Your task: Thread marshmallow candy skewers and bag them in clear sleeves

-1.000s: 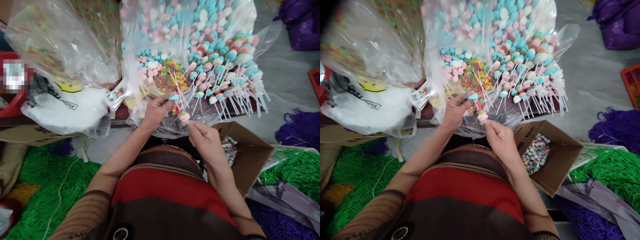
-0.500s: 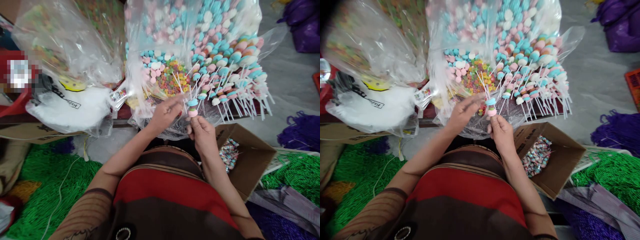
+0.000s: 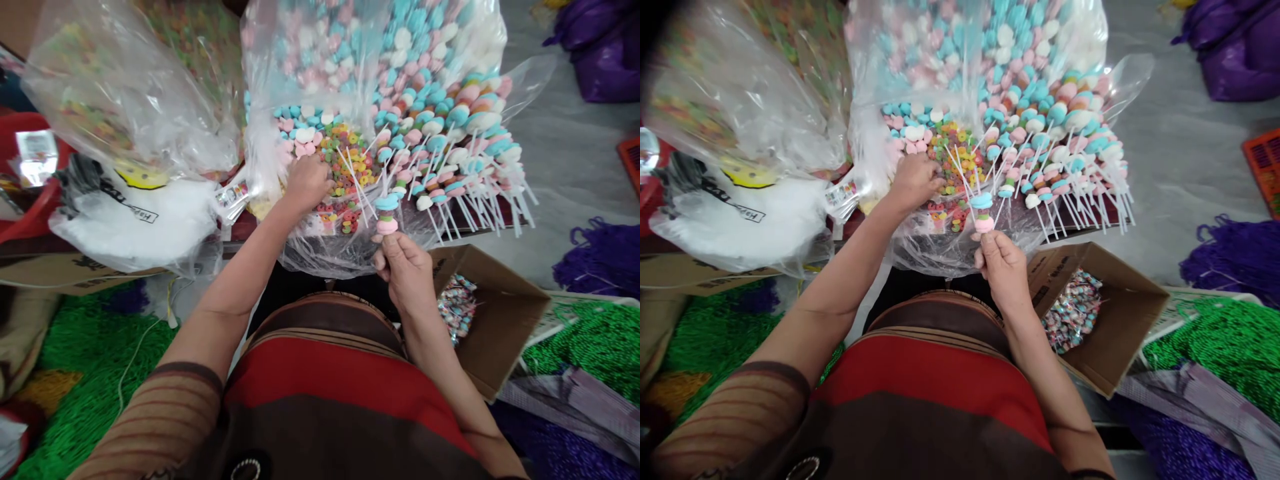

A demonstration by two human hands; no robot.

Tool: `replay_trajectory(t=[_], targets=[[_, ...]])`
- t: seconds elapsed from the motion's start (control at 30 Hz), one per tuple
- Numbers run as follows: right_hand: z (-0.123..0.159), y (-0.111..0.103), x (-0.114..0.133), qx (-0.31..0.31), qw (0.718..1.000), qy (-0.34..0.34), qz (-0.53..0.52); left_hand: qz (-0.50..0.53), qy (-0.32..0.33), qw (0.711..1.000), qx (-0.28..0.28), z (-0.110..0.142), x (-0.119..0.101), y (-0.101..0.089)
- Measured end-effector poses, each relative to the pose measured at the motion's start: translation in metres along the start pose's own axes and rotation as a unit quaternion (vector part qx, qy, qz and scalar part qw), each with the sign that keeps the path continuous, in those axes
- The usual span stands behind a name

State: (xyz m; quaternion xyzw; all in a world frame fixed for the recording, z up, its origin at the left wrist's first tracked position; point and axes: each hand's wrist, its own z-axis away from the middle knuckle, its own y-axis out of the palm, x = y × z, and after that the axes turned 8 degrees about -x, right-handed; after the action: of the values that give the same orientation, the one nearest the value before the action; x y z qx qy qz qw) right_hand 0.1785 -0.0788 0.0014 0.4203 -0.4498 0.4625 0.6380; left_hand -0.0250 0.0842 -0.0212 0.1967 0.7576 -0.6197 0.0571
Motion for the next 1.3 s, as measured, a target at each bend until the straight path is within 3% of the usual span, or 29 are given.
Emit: replay_trajectory(t=[0.17,0.37,0.53,0.7,0.77,0.9,1.03,1.17,1.3], targets=[[0.0,-0.005,-0.006,0.004,1.0,-0.008,0.002,-0.043,-0.01,0.999,0.023,0.002,0.007,-0.01],[0.0,-0.003,-0.009,0.02,1.0,-0.013,0.014,-0.049,-0.001,0.999,0.002,0.003,0.009,-0.017],[0.0,-0.003,-0.01,0.023,0.999,-0.017,0.031,-0.049,-0.01,0.999,0.017,0.004,0.014,-0.022],[0.001,0.002,-0.007,0.05,0.997,-0.017,0.063,0.056,-0.026,0.998,-0.015,0.01,0.02,-0.022],[0.0,0.007,-0.004,0.068,0.994,-0.018,0.087,0.171,-0.056,0.983,-0.041,0.012,0.022,-0.024],[-0.005,0.017,0.0,0.088,0.989,-0.026,0.115,0.395,-0.11,0.909,-0.074,0.019,0.02,-0.027],[-0.008,0.024,0.002,0.093,0.988,-0.031,0.119,0.488,-0.128,0.86,-0.074,0.03,0.012,-0.028],[-0.008,0.025,0.001,0.091,0.987,-0.044,0.129,0.521,-0.141,0.841,-0.047,0.04,0.004,-0.027],[-0.008,0.024,-0.001,0.089,0.985,-0.05,0.141,0.513,-0.11,0.85,-0.041,0.047,-0.002,-0.03]])
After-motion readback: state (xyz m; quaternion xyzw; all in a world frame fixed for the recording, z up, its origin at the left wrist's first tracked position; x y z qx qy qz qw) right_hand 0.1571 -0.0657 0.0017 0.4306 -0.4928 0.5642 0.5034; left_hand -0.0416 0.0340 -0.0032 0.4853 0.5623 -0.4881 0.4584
